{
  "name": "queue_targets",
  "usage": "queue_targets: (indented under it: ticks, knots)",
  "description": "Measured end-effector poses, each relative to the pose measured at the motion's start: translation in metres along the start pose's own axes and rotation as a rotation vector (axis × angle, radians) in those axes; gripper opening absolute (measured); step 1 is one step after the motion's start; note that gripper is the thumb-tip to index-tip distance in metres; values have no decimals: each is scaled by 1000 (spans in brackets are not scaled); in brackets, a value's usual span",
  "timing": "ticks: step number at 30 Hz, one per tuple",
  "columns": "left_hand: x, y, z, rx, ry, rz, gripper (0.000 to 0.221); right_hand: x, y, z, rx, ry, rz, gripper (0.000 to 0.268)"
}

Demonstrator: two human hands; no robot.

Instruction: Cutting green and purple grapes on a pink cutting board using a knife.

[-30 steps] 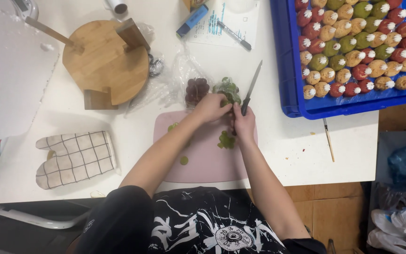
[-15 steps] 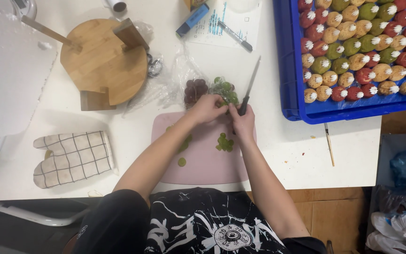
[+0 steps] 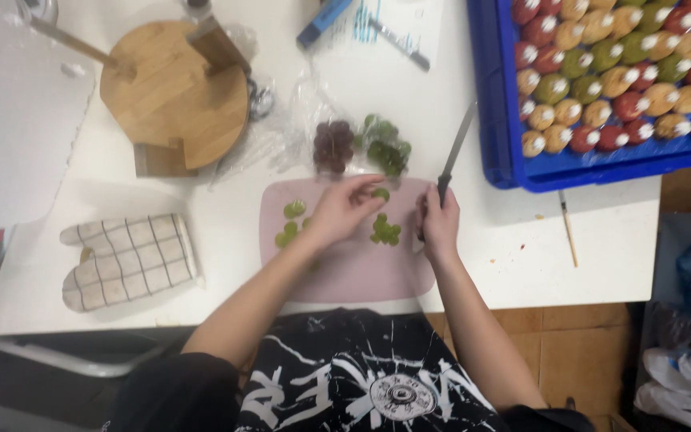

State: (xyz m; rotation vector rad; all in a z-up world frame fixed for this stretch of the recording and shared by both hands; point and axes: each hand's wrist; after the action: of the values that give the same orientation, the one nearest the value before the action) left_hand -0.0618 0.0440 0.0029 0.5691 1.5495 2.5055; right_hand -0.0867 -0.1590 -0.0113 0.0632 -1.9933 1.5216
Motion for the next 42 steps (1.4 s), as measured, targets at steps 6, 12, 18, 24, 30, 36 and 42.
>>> queue_targets:
  ticks: [6, 12, 18, 24, 30, 36, 42]
  knots:
    - [102, -32, -51, 170, 28, 194, 40, 95, 77, 81, 45, -205, -274, 28]
    - [130, -75, -92, -123, 199, 110, 28, 141, 125, 124, 163, -237, -379, 35]
    - [141, -80, -92, -281, 284, -64, 25, 160, 157, 133, 250, -315, -304, 34]
    - [137, -73, -87, -216, 310, -100, 32, 164, 160, 123, 248, -295, -327, 33]
    - [139, -89, -95, -163, 347, -111, 27, 168, 148, 113, 264, -285, -296, 34]
    - [140, -87, -98, -154, 366, -99, 26, 172, 139, 110, 373, -319, -228, 34]
    - [136, -86, -99, -186, 373, -91, 26, 171, 135, 108, 487, -345, -148, 36]
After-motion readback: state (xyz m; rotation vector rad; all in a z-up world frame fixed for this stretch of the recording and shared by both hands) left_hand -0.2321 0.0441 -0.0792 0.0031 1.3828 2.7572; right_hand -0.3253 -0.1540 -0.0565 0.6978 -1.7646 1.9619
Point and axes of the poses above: each hand's wrist, its own x-axis away from the middle knuckle, its own z-axis out of the back of the hand, y = z × x, and after that the axes turned 15 degrees about -x, right-handed
